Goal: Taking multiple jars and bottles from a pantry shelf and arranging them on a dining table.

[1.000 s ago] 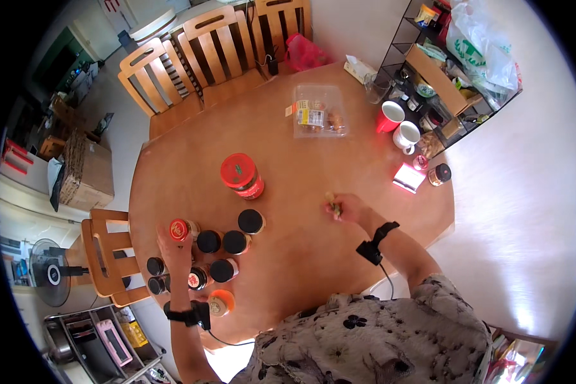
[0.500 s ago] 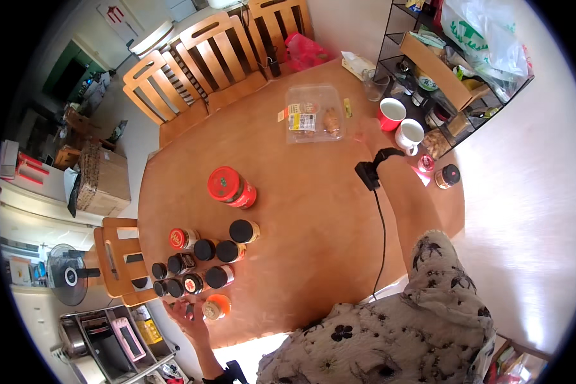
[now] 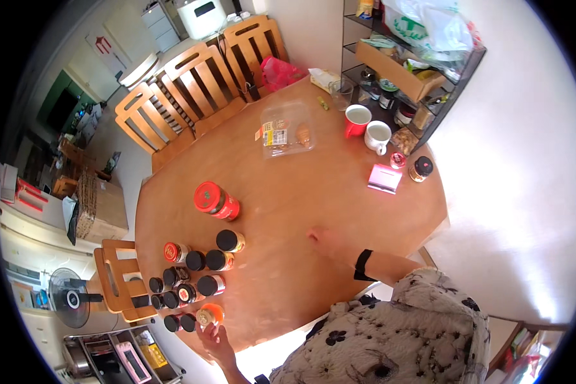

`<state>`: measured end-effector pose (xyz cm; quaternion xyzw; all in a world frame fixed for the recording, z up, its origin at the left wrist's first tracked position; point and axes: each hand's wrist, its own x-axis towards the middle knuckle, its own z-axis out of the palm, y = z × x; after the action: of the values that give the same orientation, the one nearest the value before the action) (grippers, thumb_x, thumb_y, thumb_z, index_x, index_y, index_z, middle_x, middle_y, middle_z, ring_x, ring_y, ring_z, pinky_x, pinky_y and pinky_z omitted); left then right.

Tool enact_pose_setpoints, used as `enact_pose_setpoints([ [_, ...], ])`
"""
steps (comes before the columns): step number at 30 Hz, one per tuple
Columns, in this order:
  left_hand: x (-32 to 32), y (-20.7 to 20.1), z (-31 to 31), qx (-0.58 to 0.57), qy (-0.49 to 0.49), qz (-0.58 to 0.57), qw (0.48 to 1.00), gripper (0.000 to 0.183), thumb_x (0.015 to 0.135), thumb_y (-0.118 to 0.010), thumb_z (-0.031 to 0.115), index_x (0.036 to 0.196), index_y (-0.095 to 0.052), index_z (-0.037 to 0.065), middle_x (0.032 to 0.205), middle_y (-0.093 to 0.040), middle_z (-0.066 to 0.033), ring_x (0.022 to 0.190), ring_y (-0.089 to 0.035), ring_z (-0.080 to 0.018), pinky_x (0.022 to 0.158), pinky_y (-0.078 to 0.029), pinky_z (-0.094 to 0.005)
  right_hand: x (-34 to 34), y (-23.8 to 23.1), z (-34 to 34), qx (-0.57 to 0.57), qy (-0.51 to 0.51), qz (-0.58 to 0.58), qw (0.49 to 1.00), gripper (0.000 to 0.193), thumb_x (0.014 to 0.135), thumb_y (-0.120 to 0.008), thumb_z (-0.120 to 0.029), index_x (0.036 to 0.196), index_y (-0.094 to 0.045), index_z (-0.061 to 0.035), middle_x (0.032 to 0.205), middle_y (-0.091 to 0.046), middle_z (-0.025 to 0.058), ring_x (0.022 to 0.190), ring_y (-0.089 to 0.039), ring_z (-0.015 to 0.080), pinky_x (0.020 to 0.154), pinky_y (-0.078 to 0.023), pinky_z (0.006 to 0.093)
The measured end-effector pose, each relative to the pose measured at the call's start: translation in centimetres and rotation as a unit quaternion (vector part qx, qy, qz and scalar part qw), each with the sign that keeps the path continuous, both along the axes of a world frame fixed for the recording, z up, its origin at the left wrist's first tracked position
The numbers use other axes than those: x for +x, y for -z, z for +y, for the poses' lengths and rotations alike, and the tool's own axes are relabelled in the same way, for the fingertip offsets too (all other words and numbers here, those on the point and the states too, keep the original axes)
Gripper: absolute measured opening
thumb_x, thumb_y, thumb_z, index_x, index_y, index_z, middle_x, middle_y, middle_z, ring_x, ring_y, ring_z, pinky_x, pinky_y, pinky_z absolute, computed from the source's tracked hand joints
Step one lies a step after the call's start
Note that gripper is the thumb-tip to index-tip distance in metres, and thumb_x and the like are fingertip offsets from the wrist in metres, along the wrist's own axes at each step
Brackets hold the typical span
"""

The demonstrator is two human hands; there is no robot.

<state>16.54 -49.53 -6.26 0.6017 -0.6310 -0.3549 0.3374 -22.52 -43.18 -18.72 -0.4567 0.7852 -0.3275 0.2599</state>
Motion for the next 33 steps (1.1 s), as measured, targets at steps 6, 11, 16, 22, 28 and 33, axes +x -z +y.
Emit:
enact_pose_setpoints([
  [6,2.5,-0.2,4.2,0.021,0.046,0.012,0.999,0.049,0.081,-0.060,0.005,0.127,-0.042,-0.001,0.096,-0.060,-0.0119,0.088,-0.058,-0.0203,0.079,-0.046,-0.0318,3.8,-0.5,3.2,-0.060,-0.162,0.110,0.979,0.018,0.083,-0.047,-0.017,0.091,-0.060,-0.0070,0.092,-0.063,0.0131,0.084,-0.059,0.0331,0.076,-0.046,0.0415],
  [11,8.8,2.6,9.5,0.025,0.031,0.026,0.999,0.049,0.081,-0.060,0.004,0.126,-0.041,-0.005,0.087,-0.061,-0.0107,0.074,-0.060,-0.0171,0.070,-0.048,-0.0271,8.0,-1.8,5.6,0.010,-0.181,0.078,0.980,0.014,0.077,-0.051,-0.017,0.081,-0.062,-0.0084,0.083,-0.064,0.0111,0.081,-0.060,0.0314,0.072,-0.046,0.0422],
  [16,13.8,2.8,15.0,0.019,0.000,0.025,0.999,0.034,0.083,-0.058,0.011,0.114,-0.054,-0.004,0.080,-0.061,-0.0084,0.072,-0.056,-0.0160,0.065,-0.046,-0.0288,10.5,-0.8,6.7,-0.024,-0.222,0.055,0.973,0.016,0.079,-0.053,-0.021,0.074,-0.061,-0.0080,0.070,-0.063,0.0094,0.064,-0.060,0.0257,0.059,-0.046,0.0386],
  [22,15.8,0.2,17.3,0.014,-0.100,0.068,0.993,0.036,0.081,-0.054,0.004,0.117,-0.052,-0.005,0.083,-0.061,-0.0103,0.070,-0.056,-0.0179,0.067,-0.049,-0.0296,4.3,-2.1,0.9,0.026,-0.189,-0.388,0.902,0.021,0.081,-0.055,-0.022,0.067,-0.057,-0.0068,0.062,-0.057,0.0034,0.056,-0.053,0.0102,0.048,-0.041,0.0245],
  [28,16.0,-1.5,18.6,0.014,-0.149,0.058,0.987,0.038,0.084,-0.055,0.010,0.118,-0.050,-0.005,0.089,-0.061,-0.0136,0.073,-0.057,-0.0206,0.068,-0.048,-0.0312,-2.0,-5.4,-7.7,-0.050,0.133,-0.685,0.715,0.014,0.085,-0.055,-0.014,0.087,-0.049,-0.0013,0.087,-0.056,0.0117,0.075,-0.056,0.0205,0.071,-0.051,0.0324],
  [33,14.7,-0.3,17.8,0.023,-0.179,0.086,0.980,0.039,0.083,-0.056,0.010,0.118,-0.050,-0.005,0.089,-0.060,-0.0136,0.072,-0.057,-0.0203,0.063,-0.049,-0.0288,-6.8,-5.6,-12.6,-0.089,0.212,-0.712,0.663,0.020,0.087,-0.051,-0.013,0.101,-0.043,-0.0004,0.102,-0.049,0.0148,0.091,-0.053,0.0276,0.081,-0.049,0.0389],
])
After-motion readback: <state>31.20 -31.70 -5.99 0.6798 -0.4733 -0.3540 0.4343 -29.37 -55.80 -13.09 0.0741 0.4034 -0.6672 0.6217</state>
